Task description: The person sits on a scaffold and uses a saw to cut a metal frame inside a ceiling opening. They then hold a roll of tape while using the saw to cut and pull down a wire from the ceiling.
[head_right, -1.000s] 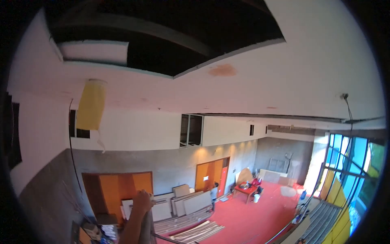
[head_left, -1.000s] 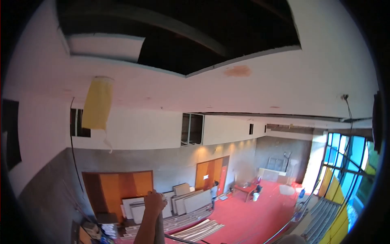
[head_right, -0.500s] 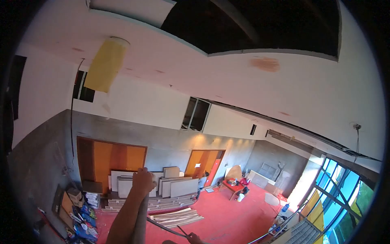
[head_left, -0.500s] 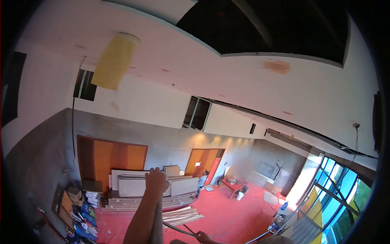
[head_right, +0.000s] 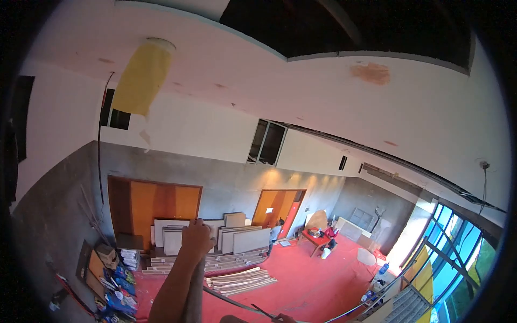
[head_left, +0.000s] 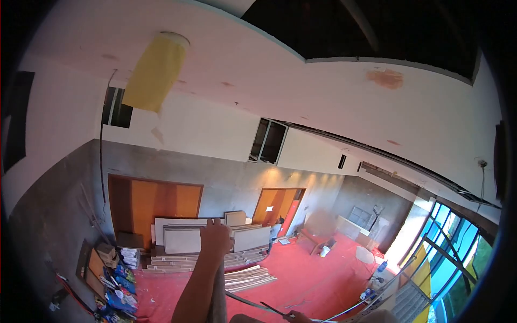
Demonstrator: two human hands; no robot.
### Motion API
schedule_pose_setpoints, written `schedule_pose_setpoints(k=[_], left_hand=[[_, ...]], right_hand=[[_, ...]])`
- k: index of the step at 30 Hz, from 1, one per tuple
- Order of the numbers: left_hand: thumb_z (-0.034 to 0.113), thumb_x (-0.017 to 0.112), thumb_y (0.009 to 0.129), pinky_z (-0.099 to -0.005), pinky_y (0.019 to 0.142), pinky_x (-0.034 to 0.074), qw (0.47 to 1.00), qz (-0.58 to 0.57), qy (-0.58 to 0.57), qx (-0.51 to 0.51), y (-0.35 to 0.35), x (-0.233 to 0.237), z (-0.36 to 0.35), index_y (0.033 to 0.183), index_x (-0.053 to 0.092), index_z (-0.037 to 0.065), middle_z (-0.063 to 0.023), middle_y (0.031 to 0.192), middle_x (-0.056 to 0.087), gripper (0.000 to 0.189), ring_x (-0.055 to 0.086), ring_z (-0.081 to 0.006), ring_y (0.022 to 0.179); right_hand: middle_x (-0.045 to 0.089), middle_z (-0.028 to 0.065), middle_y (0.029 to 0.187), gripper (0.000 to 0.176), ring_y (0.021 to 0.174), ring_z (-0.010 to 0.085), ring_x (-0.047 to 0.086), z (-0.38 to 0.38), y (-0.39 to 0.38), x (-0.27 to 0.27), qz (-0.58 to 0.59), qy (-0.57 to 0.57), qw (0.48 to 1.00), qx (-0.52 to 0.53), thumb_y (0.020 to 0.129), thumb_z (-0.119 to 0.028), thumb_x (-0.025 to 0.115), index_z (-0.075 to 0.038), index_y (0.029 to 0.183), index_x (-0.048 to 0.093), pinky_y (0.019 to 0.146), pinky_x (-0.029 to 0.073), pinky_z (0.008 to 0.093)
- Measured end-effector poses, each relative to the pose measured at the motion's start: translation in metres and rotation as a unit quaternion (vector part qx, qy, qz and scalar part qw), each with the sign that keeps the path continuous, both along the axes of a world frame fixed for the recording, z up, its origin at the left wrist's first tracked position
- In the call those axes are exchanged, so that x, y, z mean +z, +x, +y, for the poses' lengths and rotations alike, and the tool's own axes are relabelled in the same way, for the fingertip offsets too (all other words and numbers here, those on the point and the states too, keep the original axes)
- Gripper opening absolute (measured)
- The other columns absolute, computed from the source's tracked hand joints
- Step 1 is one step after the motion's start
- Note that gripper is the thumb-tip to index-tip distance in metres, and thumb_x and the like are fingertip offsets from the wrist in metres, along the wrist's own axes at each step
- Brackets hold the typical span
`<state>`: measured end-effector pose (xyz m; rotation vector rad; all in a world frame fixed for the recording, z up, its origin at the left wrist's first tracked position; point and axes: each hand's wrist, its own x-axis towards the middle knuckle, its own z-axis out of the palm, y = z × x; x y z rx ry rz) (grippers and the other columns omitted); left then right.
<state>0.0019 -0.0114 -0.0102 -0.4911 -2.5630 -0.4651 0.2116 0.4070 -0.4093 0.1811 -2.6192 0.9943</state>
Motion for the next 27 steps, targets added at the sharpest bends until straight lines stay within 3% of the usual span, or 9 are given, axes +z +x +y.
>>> schedule_pose_setpoints(k=[2, 5, 7, 10, 13, 16, 22, 25, 27], left_hand=[[0.034, 0.072, 0.078, -0.0457, 0.090, 0.049, 1.000, -0.004, 0.003, 0.007, 0.000, 0.002, 0.001, 0.101, 0.073, 0.012, -0.0090, 0.113, 0.059, 0.032, 0.054, -0.0266, 0.113], [0.033, 0.073, 0.077, -0.0443, 0.089, 0.049, 1.000, 0.002, 0.002, 0.009, -0.001, 0.000, 0.002, 0.100, 0.073, 0.012, -0.0087, 0.112, 0.059, 0.031, 0.054, -0.0258, 0.111], [0.035, 0.072, 0.076, -0.0450, 0.089, 0.049, 1.000, -0.008, 0.013, -0.001, 0.000, -0.002, 0.000, 0.100, 0.072, 0.010, -0.0101, 0.112, 0.060, 0.034, 0.054, -0.0273, 0.113], [0.034, 0.073, 0.074, -0.0445, 0.088, 0.048, 1.000, 0.005, 0.023, 0.000, -0.001, -0.005, 0.003, 0.099, 0.072, 0.010, -0.0098, 0.110, 0.060, 0.034, 0.054, -0.0274, 0.111], [0.033, 0.074, 0.074, -0.0445, 0.088, 0.048, 0.999, 0.020, 0.035, 0.005, -0.005, -0.009, 0.001, 0.098, 0.072, 0.010, -0.0090, 0.108, 0.059, 0.034, 0.054, -0.0265, 0.109], [0.033, 0.074, 0.073, -0.0446, 0.087, 0.048, 0.999, 0.015, 0.041, -0.003, -0.003, -0.009, -0.001, 0.097, 0.072, 0.010, -0.0084, 0.108, 0.058, 0.034, 0.053, -0.0257, 0.109], [0.035, 0.075, 0.072, -0.0438, 0.087, 0.048, 0.999, 0.019, 0.045, 0.000, -0.006, -0.010, -0.001, 0.098, 0.071, 0.010, -0.0077, 0.110, 0.058, 0.036, 0.053, -0.0254, 0.110], [0.035, 0.076, 0.072, -0.0434, 0.087, 0.048, 0.998, 0.034, 0.045, 0.005, -0.007, -0.012, 0.000, 0.100, 0.070, 0.009, -0.0075, 0.112, 0.057, 0.039, 0.052, -0.0246, 0.112], [0.035, 0.076, 0.072, -0.0434, 0.087, 0.048, 0.998, 0.034, 0.050, 0.001, -0.006, -0.015, 0.000, 0.100, 0.070, 0.009, -0.0076, 0.112, 0.057, 0.039, 0.052, -0.0244, 0.112]], right_hand=[[0.059, 0.0069, 0.060, 0.029, 0.054, 0.0162, 0.052, 0.010, 0.001, -0.001, -0.004, 0.027, 1.000, 0.014, 0.088, -0.043, 0.069, -0.015, 0.095, 0.066, 0.049, 0.044, 0.0363], [0.064, 0.0130, 0.068, 0.031, 0.063, 0.0234, 0.058, 0.012, -0.037, -0.032, -0.121, 0.072, 0.985, -0.104, 0.087, -0.043, 0.069, -0.014, 0.098, 0.066, 0.058, 0.049, 0.0423], [0.067, 0.0183, 0.077, 0.034, 0.072, 0.0298, 0.063, 0.012, -0.076, -0.069, -0.188, 0.027, 0.974, -0.120, 0.088, -0.044, 0.067, -0.012, 0.099, 0.065, 0.065, 0.051, 0.0456], [0.067, 0.0202, 0.080, 0.034, 0.078, 0.0319, 0.065, 0.007, -0.115, -0.104, -0.110, 0.067, 0.983, -0.134, 0.089, -0.044, 0.066, -0.012, 0.098, 0.065, 0.068, 0.050, 0.0475], [0.067, 0.0214, 0.081, 0.036, 0.079, 0.0335, 0.066, -0.001, -0.116, -0.107, -0.141, 0.091, 0.967, -0.194, 0.089, -0.046, 0.064, -0.012, 0.097, 0.065, 0.067, 0.050, 0.0484], [0.067, 0.0173, 0.076, 0.037, 0.071, 0.0282, 0.062, 0.007, -0.106, -0.099, -0.201, 0.021, 0.967, -0.158, 0.088, -0.048, 0.065, -0.012, 0.097, 0.065, 0.062, 0.049, 0.0436], [0.057, 0.0045, 0.061, 0.032, 0.056, 0.0152, 0.051, 0.032, -0.042, -0.063, -0.162, 0.015, 0.982, -0.098, 0.089, -0.043, 0.068, -0.013, 0.099, 0.066, 0.048, 0.042, 0.0373], [0.052, -0.0002, 0.057, 0.032, 0.049, 0.0100, 0.045, 0.046, -0.015, -0.039, -0.315, -0.097, 0.938, -0.107, 0.090, -0.042, 0.068, -0.012, 0.099, 0.066, 0.042, 0.037, 0.0319], [0.051, -0.0018, 0.056, 0.032, 0.047, 0.0078, 0.042, 0.040, -0.009, -0.026, -0.321, -0.065, 0.937, -0.123, 0.090, -0.042, 0.068, -0.012, 0.099, 0.067, 0.040, 0.034, 0.0288]])
